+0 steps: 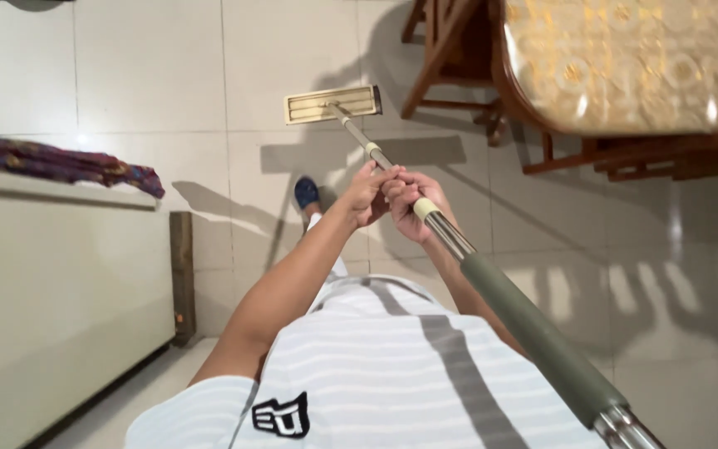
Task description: The person mops the floor using a flat mop, moving it back and forth across different sections of the tiled floor and under furniture.
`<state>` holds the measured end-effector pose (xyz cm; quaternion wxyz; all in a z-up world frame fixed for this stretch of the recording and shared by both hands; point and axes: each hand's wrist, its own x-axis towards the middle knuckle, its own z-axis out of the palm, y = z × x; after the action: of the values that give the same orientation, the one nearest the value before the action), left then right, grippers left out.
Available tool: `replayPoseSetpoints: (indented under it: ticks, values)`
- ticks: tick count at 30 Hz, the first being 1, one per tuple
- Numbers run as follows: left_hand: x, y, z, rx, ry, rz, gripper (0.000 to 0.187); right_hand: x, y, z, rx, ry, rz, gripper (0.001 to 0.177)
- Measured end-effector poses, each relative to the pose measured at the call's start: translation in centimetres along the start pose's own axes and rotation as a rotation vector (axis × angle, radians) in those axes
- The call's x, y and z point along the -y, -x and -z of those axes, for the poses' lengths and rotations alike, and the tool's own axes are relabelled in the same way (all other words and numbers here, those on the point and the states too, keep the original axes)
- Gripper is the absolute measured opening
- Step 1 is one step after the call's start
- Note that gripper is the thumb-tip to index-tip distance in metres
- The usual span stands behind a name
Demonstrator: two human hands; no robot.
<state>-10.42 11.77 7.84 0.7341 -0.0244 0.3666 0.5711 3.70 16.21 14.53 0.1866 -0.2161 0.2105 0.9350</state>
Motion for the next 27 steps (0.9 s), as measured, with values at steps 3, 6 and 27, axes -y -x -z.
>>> replayPoseSetpoints:
  ticks: [3,6,27]
  values:
    - [-5.2,-5.2,1.7,0.064,0.026,-0.009,0.088,2.4,-5.6,-3.2,0.019,0.0,-0.022,0.012]
    - [-11.0,-10.0,2.7,0.066,-0.01,-0.015,0.085,4.2,-11.0,-7.1,0.045,0.035,0.026,0.013]
    - [-47.7,-45.1,-7.6,0.152,-0.296,0.086,0.027,28.0,-38.8,-34.7,0.245,-0.006,0.213,0.007]
